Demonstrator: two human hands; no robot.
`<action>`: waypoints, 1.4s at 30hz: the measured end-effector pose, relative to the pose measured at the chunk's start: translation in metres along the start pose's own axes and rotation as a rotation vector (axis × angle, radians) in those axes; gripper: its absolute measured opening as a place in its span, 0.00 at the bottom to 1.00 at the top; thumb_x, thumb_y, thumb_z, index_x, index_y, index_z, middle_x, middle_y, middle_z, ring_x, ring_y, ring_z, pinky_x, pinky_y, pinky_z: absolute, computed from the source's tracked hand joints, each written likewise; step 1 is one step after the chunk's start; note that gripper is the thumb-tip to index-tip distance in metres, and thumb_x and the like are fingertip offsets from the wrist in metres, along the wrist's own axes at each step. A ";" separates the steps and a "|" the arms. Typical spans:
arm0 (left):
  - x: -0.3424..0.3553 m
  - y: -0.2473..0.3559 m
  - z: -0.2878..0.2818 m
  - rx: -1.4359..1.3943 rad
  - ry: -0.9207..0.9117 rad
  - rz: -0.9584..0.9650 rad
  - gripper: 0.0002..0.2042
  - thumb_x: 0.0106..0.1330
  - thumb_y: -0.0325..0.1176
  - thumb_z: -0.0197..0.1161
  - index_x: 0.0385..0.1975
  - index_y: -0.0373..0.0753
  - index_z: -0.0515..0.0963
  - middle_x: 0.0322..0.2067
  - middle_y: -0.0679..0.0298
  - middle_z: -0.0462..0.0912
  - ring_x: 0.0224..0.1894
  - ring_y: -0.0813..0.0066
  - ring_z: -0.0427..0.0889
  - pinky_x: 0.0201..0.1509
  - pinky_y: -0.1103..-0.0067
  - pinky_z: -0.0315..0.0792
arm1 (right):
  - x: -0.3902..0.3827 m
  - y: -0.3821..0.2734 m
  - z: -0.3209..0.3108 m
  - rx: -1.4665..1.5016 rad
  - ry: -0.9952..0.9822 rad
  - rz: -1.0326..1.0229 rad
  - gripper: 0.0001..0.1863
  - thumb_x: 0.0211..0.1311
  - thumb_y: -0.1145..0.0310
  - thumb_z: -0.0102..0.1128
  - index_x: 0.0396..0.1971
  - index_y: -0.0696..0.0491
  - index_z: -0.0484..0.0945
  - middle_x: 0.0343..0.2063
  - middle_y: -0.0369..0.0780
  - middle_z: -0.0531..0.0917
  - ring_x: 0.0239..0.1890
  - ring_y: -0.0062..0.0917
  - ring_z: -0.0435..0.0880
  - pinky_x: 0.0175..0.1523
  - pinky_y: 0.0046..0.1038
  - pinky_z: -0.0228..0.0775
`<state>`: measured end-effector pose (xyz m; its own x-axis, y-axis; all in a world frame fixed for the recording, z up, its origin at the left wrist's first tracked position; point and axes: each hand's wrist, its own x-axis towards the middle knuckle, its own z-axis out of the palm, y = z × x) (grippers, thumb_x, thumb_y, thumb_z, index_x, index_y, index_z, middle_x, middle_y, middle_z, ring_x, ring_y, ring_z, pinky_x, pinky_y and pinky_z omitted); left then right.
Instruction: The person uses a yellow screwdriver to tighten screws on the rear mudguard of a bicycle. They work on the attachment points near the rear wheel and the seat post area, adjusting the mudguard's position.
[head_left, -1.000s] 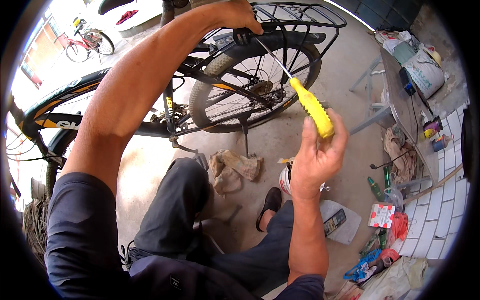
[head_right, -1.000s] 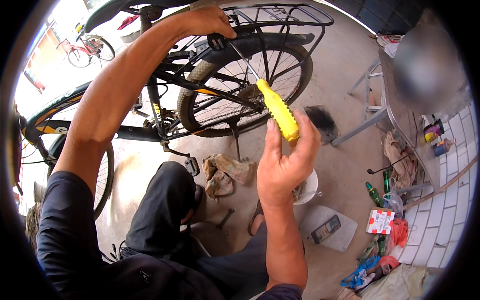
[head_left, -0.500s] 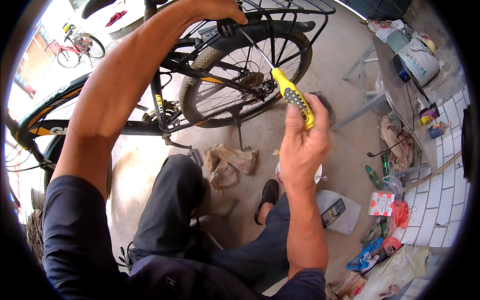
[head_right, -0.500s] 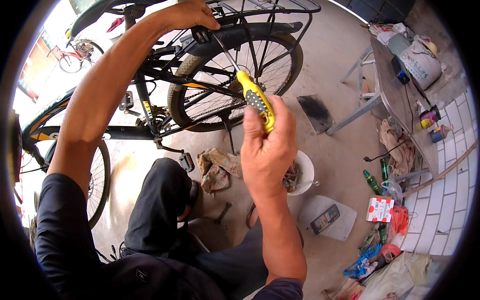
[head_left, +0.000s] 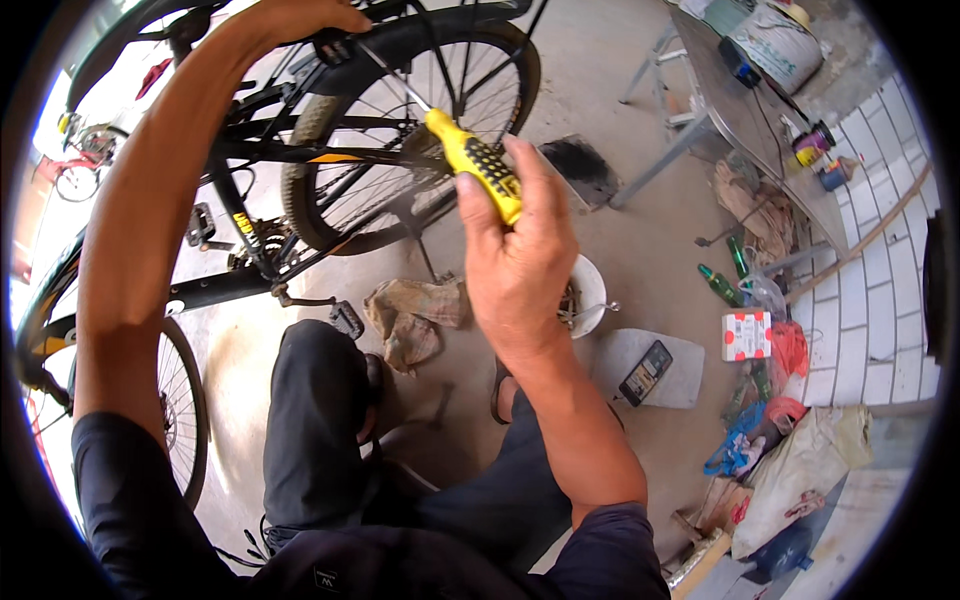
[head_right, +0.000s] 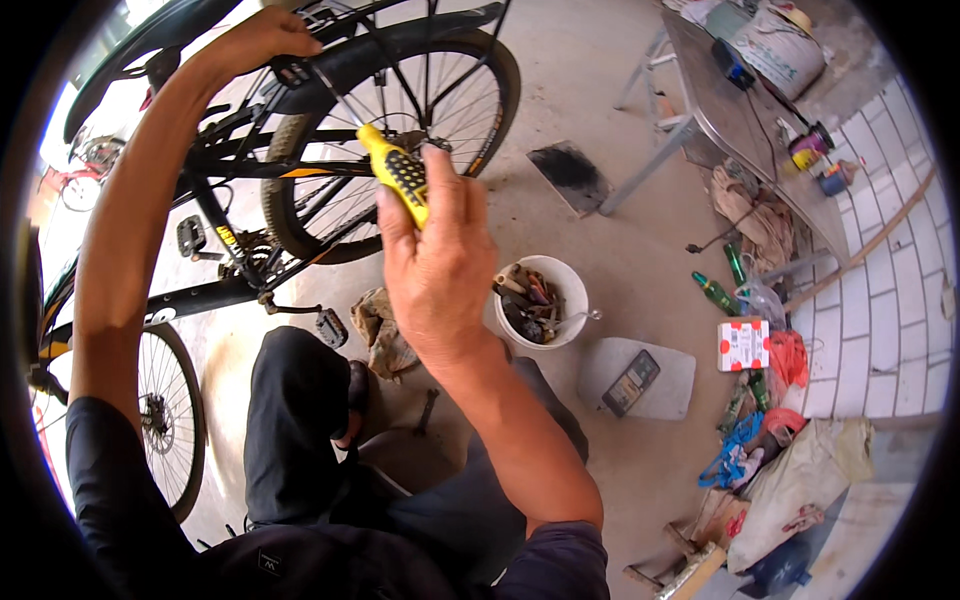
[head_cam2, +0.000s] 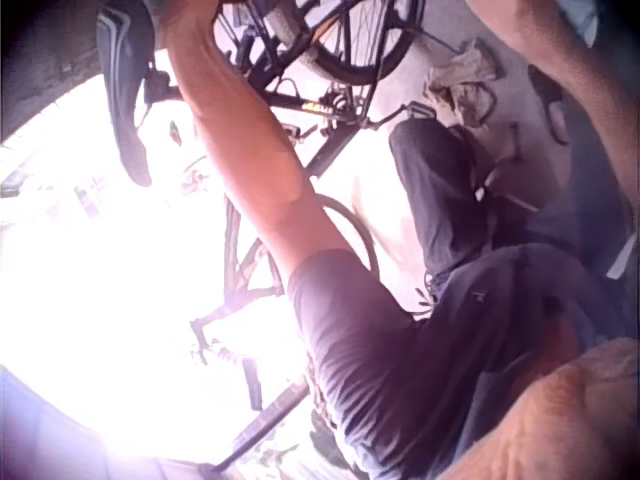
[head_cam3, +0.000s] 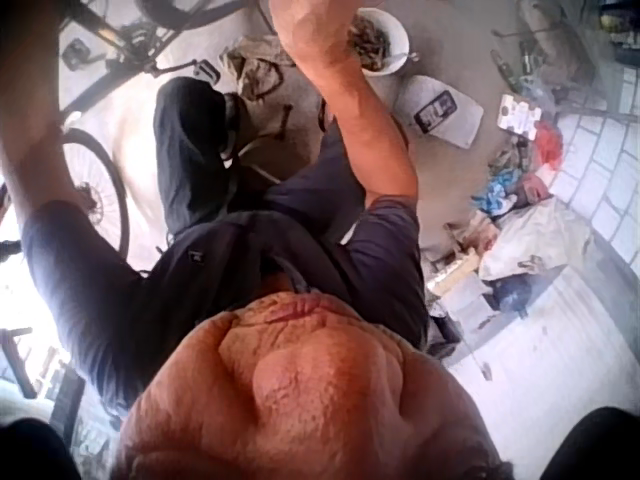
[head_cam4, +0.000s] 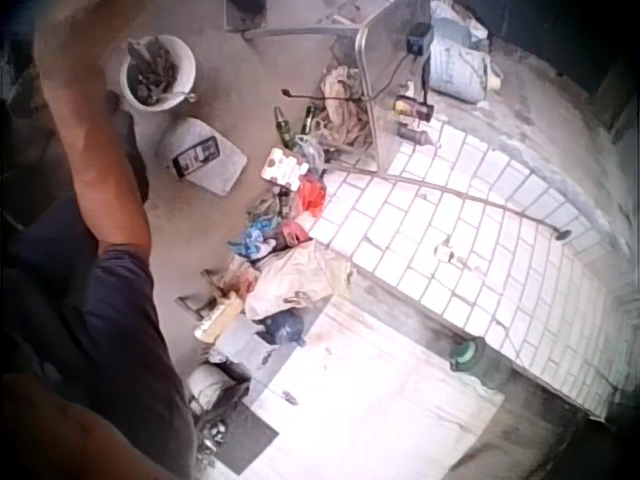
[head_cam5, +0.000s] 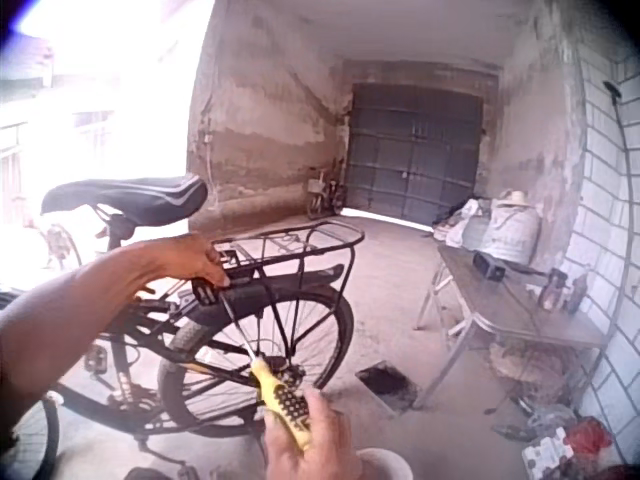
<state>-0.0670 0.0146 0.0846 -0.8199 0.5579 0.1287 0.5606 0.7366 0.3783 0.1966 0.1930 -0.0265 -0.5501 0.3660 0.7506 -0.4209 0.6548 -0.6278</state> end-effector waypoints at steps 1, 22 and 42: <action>0.005 0.000 0.002 0.010 -0.014 0.033 0.16 0.53 0.44 0.66 0.19 0.36 0.76 0.18 0.68 0.72 0.26 0.79 0.68 0.35 0.77 0.63 | 0.001 0.000 -0.003 0.004 -0.009 0.004 0.22 0.58 0.71 0.65 0.51 0.58 0.70 0.33 0.47 0.76 0.29 0.41 0.80 0.29 0.36 0.73; -0.005 0.009 -0.010 0.024 0.005 -0.089 0.17 0.53 0.47 0.66 0.30 0.38 0.78 0.26 0.67 0.75 0.31 0.78 0.71 0.44 0.79 0.62 | 0.002 -0.009 0.000 0.066 -0.072 0.095 0.20 0.58 0.73 0.62 0.50 0.61 0.70 0.31 0.45 0.79 0.28 0.32 0.81 0.33 0.31 0.74; -0.001 0.002 -0.005 -0.040 0.004 0.002 0.14 0.54 0.41 0.66 0.17 0.38 0.75 0.16 0.69 0.71 0.22 0.81 0.67 0.31 0.80 0.63 | -0.003 -0.013 -0.006 0.267 -0.191 0.396 0.19 0.58 0.77 0.62 0.47 0.59 0.66 0.35 0.41 0.78 0.29 0.18 0.78 0.31 0.21 0.72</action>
<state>-0.0656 0.0131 0.0900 -0.8193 0.5576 0.1335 0.5573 0.7196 0.4143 0.2084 0.1873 -0.0189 -0.8162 0.4084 0.4088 -0.3088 0.2897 -0.9059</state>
